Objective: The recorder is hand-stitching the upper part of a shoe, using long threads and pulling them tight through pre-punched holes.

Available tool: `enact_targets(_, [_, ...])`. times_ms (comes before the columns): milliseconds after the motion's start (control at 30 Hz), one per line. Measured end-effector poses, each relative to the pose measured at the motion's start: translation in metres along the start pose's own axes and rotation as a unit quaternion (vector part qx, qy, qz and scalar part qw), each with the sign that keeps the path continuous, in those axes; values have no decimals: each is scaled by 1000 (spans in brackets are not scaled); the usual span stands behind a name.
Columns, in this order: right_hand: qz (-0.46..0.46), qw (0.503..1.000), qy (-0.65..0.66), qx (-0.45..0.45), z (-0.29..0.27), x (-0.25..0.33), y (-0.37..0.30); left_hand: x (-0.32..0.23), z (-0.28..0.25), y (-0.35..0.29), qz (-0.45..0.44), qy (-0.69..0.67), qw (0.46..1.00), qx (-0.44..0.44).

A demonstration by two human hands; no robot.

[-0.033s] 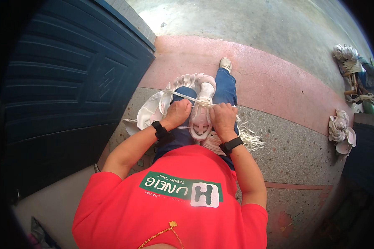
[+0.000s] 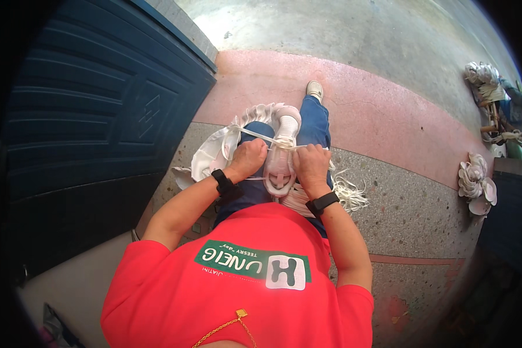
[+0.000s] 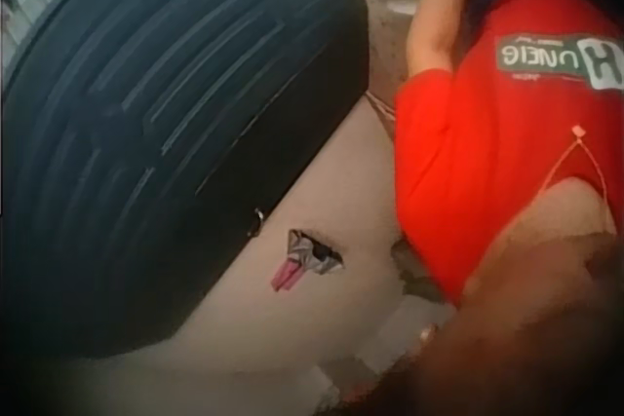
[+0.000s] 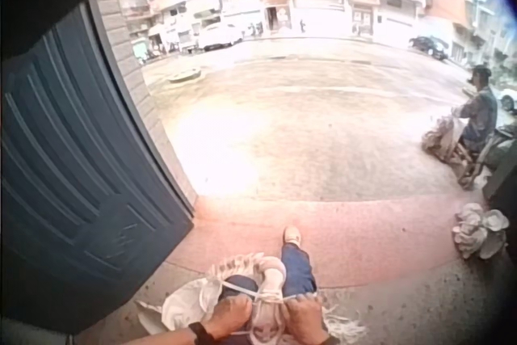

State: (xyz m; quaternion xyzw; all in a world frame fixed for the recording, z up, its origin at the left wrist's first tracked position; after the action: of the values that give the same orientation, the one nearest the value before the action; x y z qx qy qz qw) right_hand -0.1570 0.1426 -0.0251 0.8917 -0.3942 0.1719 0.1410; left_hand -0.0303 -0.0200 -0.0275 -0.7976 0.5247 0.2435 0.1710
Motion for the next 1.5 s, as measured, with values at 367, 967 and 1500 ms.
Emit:
enact_targets(367, [-39, 997, -48, 38, -11, 18, -12, -37, -14, 1, 89, 167, 982, 13])
enact_targets(967, [-98, 992, 59, 56, 3, 6, -5, -48, -7, 28, 327, 242, 903, 139])
enact_targets(1500, [-249, 917, 153, 272, -36, 58, -60, -31, -17, 25, 140, -107, 980, 94])
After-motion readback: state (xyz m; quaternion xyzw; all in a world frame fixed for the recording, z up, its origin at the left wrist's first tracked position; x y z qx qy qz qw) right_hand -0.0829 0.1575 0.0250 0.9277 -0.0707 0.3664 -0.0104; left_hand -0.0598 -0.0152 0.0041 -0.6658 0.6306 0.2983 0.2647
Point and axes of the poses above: each hand's wrist, its own y-axis towards the middle knuckle, its own z-axis out of the palm, x = y × z, the point moved 4 cm from there along y, towards the middle knuckle, and after that the axes turned 13 degrees about z, right-handed, at the moved point
